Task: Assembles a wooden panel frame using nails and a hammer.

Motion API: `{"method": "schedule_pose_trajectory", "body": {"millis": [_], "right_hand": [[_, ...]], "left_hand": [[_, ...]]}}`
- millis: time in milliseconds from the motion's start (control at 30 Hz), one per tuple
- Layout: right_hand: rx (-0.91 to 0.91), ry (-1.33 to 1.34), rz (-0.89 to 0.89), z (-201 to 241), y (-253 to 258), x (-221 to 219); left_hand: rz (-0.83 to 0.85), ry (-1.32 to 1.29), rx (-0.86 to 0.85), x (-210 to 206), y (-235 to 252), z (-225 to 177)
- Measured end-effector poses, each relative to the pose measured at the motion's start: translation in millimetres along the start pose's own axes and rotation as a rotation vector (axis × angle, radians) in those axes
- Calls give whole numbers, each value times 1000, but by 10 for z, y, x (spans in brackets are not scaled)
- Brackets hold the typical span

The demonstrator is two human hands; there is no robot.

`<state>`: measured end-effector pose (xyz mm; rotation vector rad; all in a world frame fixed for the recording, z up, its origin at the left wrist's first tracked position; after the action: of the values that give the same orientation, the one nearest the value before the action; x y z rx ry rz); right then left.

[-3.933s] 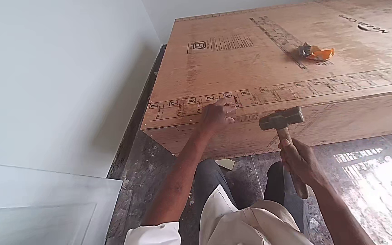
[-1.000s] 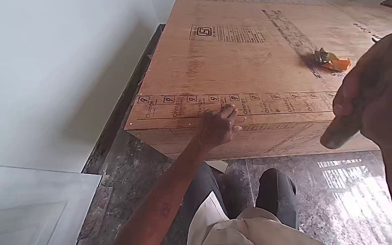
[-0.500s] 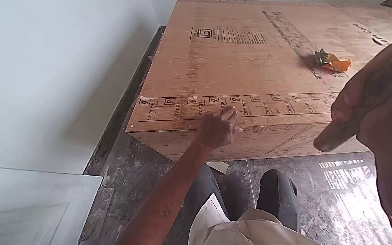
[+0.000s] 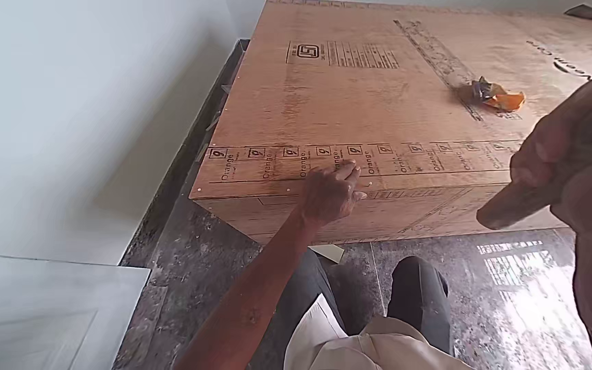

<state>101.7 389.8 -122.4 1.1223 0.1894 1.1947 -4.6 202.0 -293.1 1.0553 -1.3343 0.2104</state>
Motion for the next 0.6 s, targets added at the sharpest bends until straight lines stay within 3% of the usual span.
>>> {"method": "schedule_pose_trajectory", "body": {"millis": [67,133,200,267,467,533,600], "right_hand": [[-75,-201,228,-130,-206,-277],[-265,-369,658,-493,-575,-674],[-375,-422,831,-635,-714,-761],[-333,-392,736,-518,-582,-627],[-25,-33,32,10,86,70],[-54,-129,114,-26,8,-112],[-203,-381,505,-317,-350,-503]], "left_hand": [[-1,9,3,11,14,13],[-20,-9,-7,29,13,8],[-8,-9,-16,23,0,-29],[2,2,-3,41,14,-10],[2,-8,20,7,11,4],[4,-4,20,18,17,18],[-4,-15,13,24,22,24]]}}
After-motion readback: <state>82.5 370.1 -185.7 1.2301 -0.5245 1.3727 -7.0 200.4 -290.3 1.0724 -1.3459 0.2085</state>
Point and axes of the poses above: each hand's wrist, its own y-axis towards the middle knuckle, its own x-axis out of the back of the hand, z = x × y, the point moved 7 cm from there along y, towards the middle knuckle, and after that the axes turned 11 degrees about x, right-handed, at the moved point
